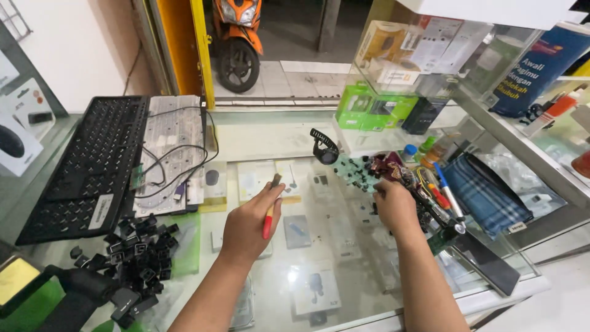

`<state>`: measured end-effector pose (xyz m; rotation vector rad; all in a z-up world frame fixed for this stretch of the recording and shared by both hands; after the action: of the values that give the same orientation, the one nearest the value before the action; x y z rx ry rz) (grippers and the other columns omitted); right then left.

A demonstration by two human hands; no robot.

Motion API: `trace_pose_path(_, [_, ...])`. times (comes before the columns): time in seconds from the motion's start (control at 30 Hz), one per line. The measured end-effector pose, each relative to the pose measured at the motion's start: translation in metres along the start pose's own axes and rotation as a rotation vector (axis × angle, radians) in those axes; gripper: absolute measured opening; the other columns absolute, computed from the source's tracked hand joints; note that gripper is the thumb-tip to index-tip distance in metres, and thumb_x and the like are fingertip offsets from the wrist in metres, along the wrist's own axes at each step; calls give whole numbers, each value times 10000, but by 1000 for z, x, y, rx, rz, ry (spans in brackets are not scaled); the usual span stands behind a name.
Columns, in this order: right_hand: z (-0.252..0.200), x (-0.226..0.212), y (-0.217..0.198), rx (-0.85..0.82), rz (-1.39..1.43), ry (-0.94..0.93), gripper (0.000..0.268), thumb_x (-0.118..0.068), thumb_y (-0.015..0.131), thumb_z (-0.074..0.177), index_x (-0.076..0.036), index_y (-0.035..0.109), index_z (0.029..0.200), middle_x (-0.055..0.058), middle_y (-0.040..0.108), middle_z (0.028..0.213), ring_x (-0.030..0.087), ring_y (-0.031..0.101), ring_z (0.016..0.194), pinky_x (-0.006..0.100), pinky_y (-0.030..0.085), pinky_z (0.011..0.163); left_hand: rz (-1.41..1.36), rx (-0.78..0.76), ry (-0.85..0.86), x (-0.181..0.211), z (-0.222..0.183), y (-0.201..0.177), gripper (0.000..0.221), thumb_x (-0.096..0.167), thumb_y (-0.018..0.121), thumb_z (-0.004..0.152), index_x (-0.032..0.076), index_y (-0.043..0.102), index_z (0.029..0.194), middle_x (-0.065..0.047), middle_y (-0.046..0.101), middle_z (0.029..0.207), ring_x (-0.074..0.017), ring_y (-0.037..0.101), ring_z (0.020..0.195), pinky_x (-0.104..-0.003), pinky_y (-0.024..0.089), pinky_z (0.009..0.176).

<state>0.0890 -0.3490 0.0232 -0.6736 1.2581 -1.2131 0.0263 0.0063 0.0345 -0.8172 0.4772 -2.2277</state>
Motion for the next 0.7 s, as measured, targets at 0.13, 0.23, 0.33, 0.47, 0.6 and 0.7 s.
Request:
trace_pose_path(0.13, [-10, 7, -4, -89, -91, 27, 293, -234, 771, 899, -149, 807, 1177, 147, 741, 1166, 354, 737, 1092, 482, 589, 943, -50, -32, -36, 14, 5, -9, 324, 226, 649, 972, 280, 744, 1277, -149, 769, 1196, -319, 761, 983, -406, 644, 748])
trace_pose_path(0.23, [-19, -9, -12, -343, -40, 156, 332, -317, 841, 838, -151, 773, 1118, 73, 693, 1166, 288, 702, 1013, 420, 537, 866, -86, -62, 8, 20, 4, -8, 377, 172, 667, 953, 171, 715, 1327, -107, 739, 1298, -224, 712, 1202, -404, 626, 903])
trace_pose_path(0.33, [-19, -16, -17, -348, -12, 125, 172, -127, 738, 948, -99, 761, 1116, 85, 701, 1173, 289, 693, 1043, 435, 575, 888, -101, -98, -14, 25, 5, -6, 358, 191, 647, 957, 185, 725, 1307, -55, 762, 1277, -202, 695, 1235, -406, 647, 846])
trace_pose_path(0.47, [-20, -17, -30, -294, 40, 135, 117, -139, 756, 935, -98, 761, 1043, 76, 726, 1104, 280, 701, 988, 437, 573, 850, -122, -98, 6, 28, 5, -4, 375, 188, 664, 947, 179, 722, 1318, -44, 755, 1297, -181, 688, 1250, -355, 625, 911])
trace_pose_path(0.6, [-34, -44, -62, -137, 307, 177, 224, -235, 663, 985, -105, 790, 1115, 62, 808, 1126, 260, 744, 1044, 418, 563, 907, -157, -106, 10, 30, 7, -2, 449, 159, 689, 926, 171, 672, 1374, -64, 776, 1256, -200, 765, 1071, -347, 640, 888])
trace_pose_path(0.7, [-38, -67, -50, -263, 643, 154, 290, -180, 602, 1010, -74, 773, 1220, 95, 826, 1159, 230, 769, 1035, 362, 620, 949, -183, -148, -56, 26, 3, -2, 520, 196, 664, 936, 211, 604, 1453, -18, 805, 1000, -159, 709, 669, -322, 611, 639])
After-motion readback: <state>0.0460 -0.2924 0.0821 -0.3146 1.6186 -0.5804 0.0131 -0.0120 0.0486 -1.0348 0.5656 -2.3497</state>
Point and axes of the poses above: each hand's wrist, its own z-axis towards the middle knuckle, its own y-axis out of the palm, x = y × z, the point moved 3 cm from there along z, towards the middle knuckle
